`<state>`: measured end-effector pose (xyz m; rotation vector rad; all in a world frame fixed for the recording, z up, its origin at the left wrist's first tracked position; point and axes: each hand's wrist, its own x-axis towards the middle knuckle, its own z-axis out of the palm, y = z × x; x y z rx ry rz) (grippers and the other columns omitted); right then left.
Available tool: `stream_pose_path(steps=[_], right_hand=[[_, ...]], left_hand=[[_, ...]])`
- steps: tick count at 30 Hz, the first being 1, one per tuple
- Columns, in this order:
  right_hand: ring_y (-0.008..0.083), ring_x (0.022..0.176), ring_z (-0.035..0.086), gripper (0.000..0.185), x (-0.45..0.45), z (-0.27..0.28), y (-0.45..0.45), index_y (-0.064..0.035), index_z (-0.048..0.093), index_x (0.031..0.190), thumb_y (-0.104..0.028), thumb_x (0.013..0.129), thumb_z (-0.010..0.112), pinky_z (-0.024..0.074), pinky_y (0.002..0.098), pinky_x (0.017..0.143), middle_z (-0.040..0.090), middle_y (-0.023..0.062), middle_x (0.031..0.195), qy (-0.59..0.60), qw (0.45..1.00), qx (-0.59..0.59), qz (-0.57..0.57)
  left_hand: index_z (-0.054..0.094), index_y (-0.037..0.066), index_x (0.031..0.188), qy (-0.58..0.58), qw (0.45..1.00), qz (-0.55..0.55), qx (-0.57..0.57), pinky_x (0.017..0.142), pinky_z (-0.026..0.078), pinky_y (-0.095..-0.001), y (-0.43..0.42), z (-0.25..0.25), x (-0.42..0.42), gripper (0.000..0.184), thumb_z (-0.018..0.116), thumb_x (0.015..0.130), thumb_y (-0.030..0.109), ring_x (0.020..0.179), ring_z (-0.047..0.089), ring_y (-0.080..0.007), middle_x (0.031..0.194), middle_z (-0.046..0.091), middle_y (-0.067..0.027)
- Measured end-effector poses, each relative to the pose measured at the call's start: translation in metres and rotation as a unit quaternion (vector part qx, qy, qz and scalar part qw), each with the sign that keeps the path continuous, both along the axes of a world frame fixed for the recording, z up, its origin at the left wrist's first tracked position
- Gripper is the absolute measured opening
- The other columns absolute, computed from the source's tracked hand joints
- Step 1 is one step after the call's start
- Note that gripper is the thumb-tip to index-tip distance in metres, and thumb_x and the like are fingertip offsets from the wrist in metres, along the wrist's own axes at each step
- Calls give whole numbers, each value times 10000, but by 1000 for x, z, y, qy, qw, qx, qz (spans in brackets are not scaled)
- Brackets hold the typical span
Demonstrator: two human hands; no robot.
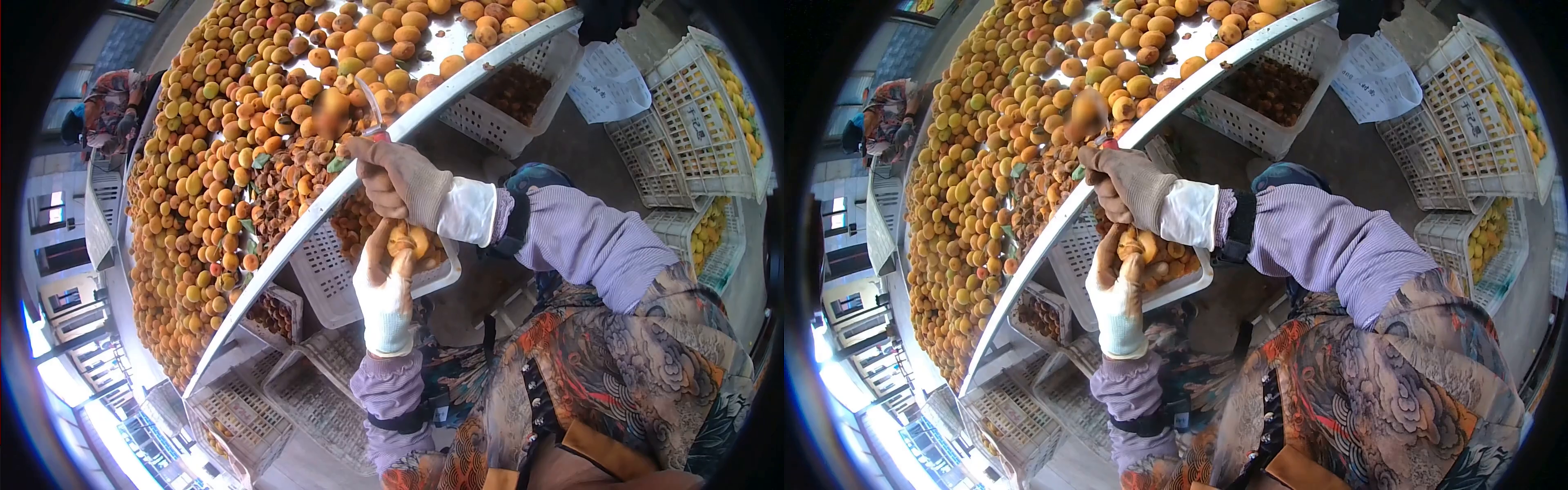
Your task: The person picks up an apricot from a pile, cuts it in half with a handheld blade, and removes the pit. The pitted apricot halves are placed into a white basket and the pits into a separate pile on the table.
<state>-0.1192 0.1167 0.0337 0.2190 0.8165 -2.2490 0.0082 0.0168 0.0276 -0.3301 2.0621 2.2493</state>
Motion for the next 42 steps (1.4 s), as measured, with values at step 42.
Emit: stream_pose_path(steps=[42], right_hand=[[77, 354, 290, 319, -14, 22, 18, -81, 516, 883, -398, 920, 510, 231, 236, 327, 379, -46, 521, 138, 987, 82, -9]], left_hand=[[437, 26, 1093, 210, 951, 115, -197, 728, 524, -264, -3, -9, -10, 306, 624, 852, 43, 840, 573, -145, 994, 517, -86]])
